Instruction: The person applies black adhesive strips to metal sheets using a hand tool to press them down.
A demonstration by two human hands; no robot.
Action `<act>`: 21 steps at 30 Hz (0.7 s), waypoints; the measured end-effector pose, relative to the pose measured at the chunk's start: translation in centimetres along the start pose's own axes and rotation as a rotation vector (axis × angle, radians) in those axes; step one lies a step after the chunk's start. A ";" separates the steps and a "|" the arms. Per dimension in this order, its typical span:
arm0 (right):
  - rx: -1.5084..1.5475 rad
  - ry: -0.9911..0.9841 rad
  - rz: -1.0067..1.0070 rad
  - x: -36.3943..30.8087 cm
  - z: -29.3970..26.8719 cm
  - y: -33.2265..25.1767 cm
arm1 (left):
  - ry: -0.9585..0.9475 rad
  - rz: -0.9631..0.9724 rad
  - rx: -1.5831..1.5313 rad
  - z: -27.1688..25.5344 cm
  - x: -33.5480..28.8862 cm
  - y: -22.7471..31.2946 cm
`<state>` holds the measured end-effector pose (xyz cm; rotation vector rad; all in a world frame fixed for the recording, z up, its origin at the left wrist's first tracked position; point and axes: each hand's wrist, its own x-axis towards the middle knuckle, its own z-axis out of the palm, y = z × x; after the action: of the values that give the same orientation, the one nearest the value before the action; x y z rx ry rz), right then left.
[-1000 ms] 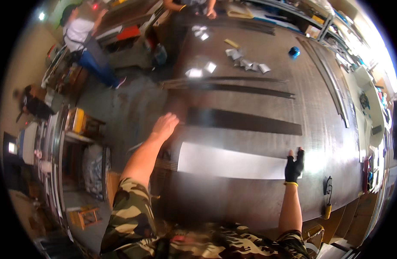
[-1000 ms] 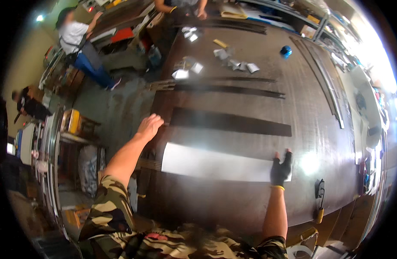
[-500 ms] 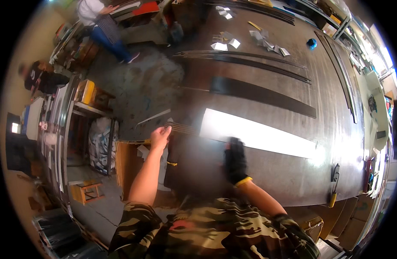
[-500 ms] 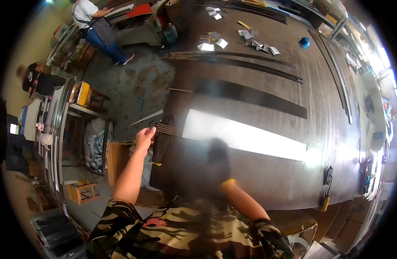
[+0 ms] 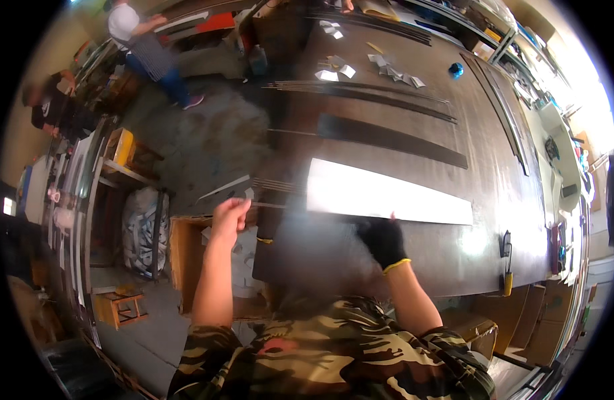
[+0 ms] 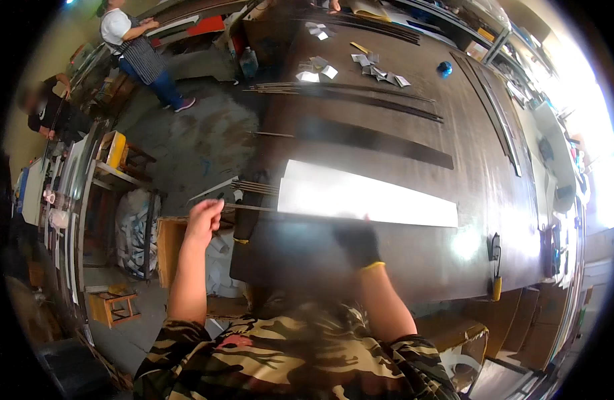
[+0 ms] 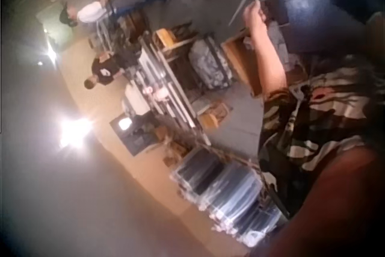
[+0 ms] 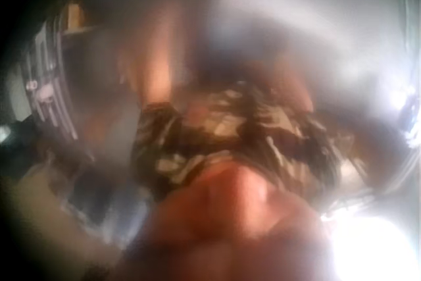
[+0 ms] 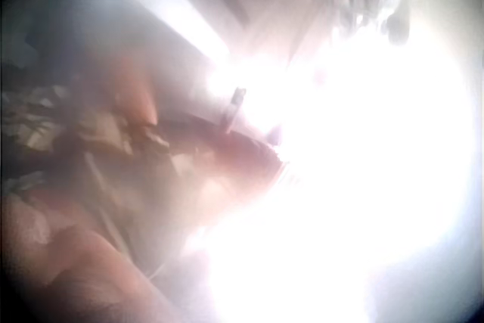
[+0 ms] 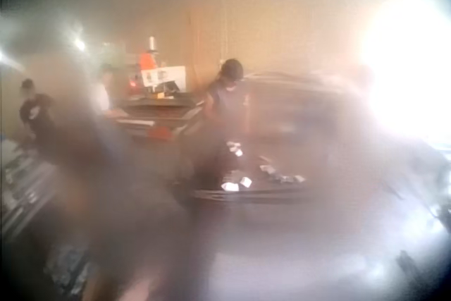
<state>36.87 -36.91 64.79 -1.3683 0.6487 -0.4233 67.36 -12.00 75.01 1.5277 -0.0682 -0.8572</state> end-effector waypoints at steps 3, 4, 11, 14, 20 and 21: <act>0.105 0.034 0.040 -3.6 -6.5 0.1 | -0.010 0.020 0.075 -1.3 -5.9 -1.8; 0.039 -0.019 0.071 -5.4 -7.8 1.2 | -0.038 -0.028 0.069 -1.8 -7.2 -2.9; -0.757 0.064 0.354 -14.5 -10.7 4.5 | -0.046 -0.062 0.917 -2.0 -9.8 -6.1; -1.175 0.038 0.218 -13.7 -7.6 -1.8 | 0.040 0.334 1.306 -2.9 -10.7 -7.4; -1.108 -0.116 -0.298 -8.8 2.9 -5.9 | -0.356 0.854 1.147 1.2 -10.1 -10.3; -1.275 -0.252 -0.148 -7.7 5.2 -6.1 | -0.356 0.839 1.158 1.3 -9.5 -11.1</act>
<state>34.94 -29.18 72.46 -2.6322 0.6081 0.1261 54.98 -6.12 69.73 2.0633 -1.5741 -0.3426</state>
